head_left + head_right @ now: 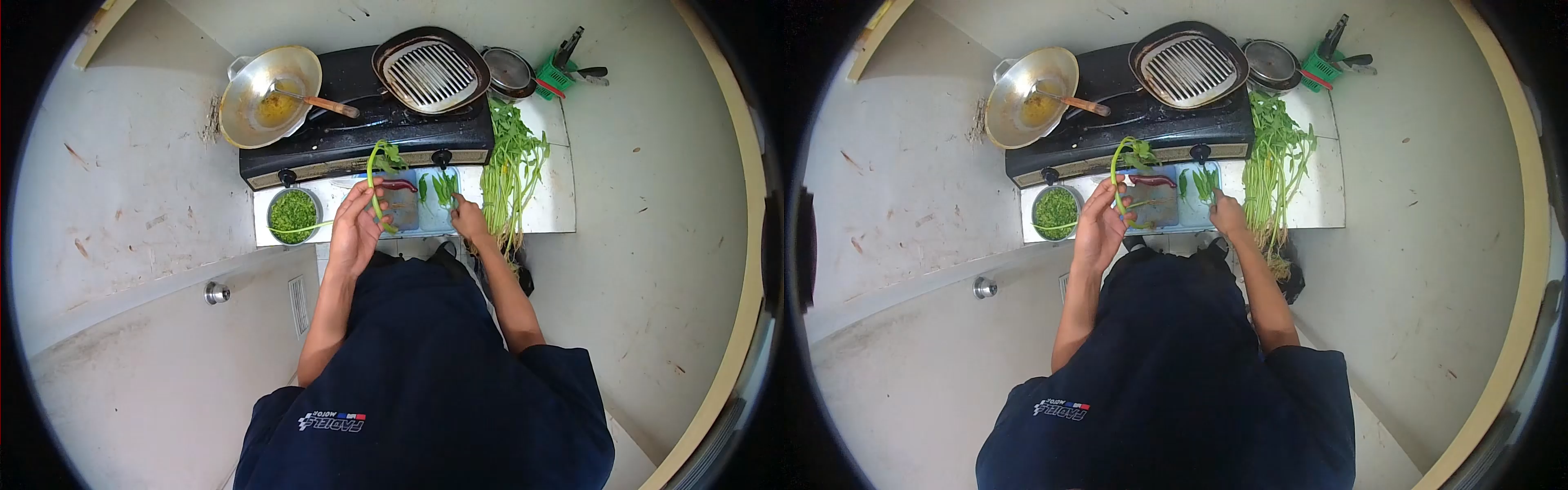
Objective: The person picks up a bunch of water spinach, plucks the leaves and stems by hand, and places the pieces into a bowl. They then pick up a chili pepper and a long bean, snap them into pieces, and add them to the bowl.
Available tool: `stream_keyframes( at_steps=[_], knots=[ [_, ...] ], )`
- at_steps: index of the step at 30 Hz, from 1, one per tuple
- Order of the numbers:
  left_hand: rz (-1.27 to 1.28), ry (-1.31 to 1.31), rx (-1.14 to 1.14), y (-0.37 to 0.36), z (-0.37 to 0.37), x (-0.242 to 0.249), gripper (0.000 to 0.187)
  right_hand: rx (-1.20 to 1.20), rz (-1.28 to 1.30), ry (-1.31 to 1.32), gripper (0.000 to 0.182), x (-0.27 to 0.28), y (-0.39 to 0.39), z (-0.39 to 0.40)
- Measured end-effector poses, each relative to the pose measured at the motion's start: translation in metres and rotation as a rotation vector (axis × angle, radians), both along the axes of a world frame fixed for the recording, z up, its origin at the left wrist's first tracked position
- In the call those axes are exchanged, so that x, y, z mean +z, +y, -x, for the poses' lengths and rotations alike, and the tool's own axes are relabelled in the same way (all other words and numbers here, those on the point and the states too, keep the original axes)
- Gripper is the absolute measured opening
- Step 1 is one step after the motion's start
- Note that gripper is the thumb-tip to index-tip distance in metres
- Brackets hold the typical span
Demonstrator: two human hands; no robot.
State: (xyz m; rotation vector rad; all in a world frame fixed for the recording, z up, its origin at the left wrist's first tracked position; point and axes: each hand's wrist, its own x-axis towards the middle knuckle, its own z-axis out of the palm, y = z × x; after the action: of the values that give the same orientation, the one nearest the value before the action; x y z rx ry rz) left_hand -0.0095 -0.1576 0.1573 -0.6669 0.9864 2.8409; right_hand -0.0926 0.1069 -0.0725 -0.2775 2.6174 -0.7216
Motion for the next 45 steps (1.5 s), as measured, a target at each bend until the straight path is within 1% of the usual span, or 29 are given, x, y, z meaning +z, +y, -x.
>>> stream_keyframes(
  at_steps=[4,7,8,9,11,14,16,17,18,19,20,21,22,24,25,27,28,30,31,33,36,39,41,44,45],
  knots=[
    [0.002,0.046,0.001,0.002,-0.005,-0.009,0.019,0.035,0.06,0.149,0.038,0.025,0.002,-0.016],
    [0.0,0.061,-0.014,0.008,-0.004,-0.009,0.019,-0.054,0.184,0.188,0.035,0.044,-0.003,-0.018],
    [-0.004,0.065,-0.032,0.01,-0.003,-0.008,0.019,-0.069,0.269,0.187,0.03,0.041,-0.005,-0.014],
    [-0.009,0.069,-0.053,0.013,-0.001,-0.007,0.02,-0.088,0.376,0.095,0.03,0.059,-0.01,-0.011],
    [0.006,0.061,-0.062,0.021,0.003,-0.002,0.021,-0.133,0.585,-0.091,0.03,0.128,-0.029,-0.007],
    [0.036,0.075,-0.098,0.032,0.008,0.0,0.023,-0.086,0.975,-0.226,0.033,0.176,-0.05,-0.003],
    [0.035,0.088,-0.129,0.039,0.011,0.0,0.024,-0.088,1.115,-0.271,0.033,0.221,-0.063,-0.006],
    [0.031,0.091,-0.145,0.042,0.013,0.001,0.025,-0.087,1.186,-0.291,0.033,0.232,-0.068,-0.007],
    [0.027,0.095,-0.16,0.045,0.013,0.001,0.025,-0.113,1.209,-0.281,0.032,0.231,-0.072,-0.006],
    [0.023,0.098,-0.175,0.047,0.014,0.001,0.025,-0.168,1.29,-0.288,0.032,0.232,-0.075,-0.006],
    [0.0,0.153,-0.21,0.045,0.013,-0.006,0.027,-0.223,1.372,-0.295,0.032,0.233,-0.079,-0.006],
    [0.036,0.164,-0.236,0.047,0.014,-0.006,0.027,-0.278,1.453,-0.303,0.031,0.234,-0.082,-0.005],
    [0.071,0.175,-0.26,0.048,0.014,-0.005,0.026,-0.342,1.499,-0.334,0.027,0.241,-0.082,-0.005],
    [0.146,0.211,-0.31,0.05,0.016,-0.002,0.024,-0.364,1.564,-0.375,0.023,0.234,-0.077,-0.004],
    [0.186,0.176,-0.288,0.052,0.018,0.003,0.021,-0.375,1.595,-0.395,0.021,0.231,-0.075,-0.003],
    [0.263,0.102,-0.244,0.06,0.021,0.014,0.018,-0.367,1.462,-0.278,0.017,0.228,-0.073,-0.002],
    [0.319,0.148,-0.201,0.062,0.022,0.012,0.018,-0.363,1.394,-0.222,0.015,0.229,-0.073,-0.001],
    [0.43,0.242,-0.112,0.064,0.028,0.004,0.021,-0.337,1.29,-0.18,0.018,0.234,-0.072,-0.003],
    [0.446,0.252,-0.106,0.063,0.031,0.001,0.021,-0.326,1.238,-0.159,0.02,0.235,-0.072,-0.004],
    [0.479,0.271,-0.092,0.059,0.034,-0.003,0.02,-0.302,1.247,-0.12,0.02,0.232,-0.072,-0.003],
    [0.485,0.211,-0.106,0.058,0.038,-0.001,0.013,-0.308,1.262,-0.102,0.019,0.227,-0.071,-0.002],
    [0.443,0.171,-0.098,0.06,0.04,0.005,0.01,-0.324,1.293,-0.067,0.017,0.224,-0.071,-0.003],
    [0.287,0.182,-0.113,0.059,0.042,0.0,0.011,-0.317,1.34,-0.051,0.014,0.23,-0.069,-0.005],
    [0.109,0.136,-0.139,0.058,0.045,-0.003,0.011,-0.279,1.274,0.128,0.01,0.208,-0.066,-0.008],
    [0.06,0.111,-0.149,0.058,0.046,-0.003,0.012,-0.296,1.262,0.115,0.009,0.208,-0.065,-0.009]
  ],
)
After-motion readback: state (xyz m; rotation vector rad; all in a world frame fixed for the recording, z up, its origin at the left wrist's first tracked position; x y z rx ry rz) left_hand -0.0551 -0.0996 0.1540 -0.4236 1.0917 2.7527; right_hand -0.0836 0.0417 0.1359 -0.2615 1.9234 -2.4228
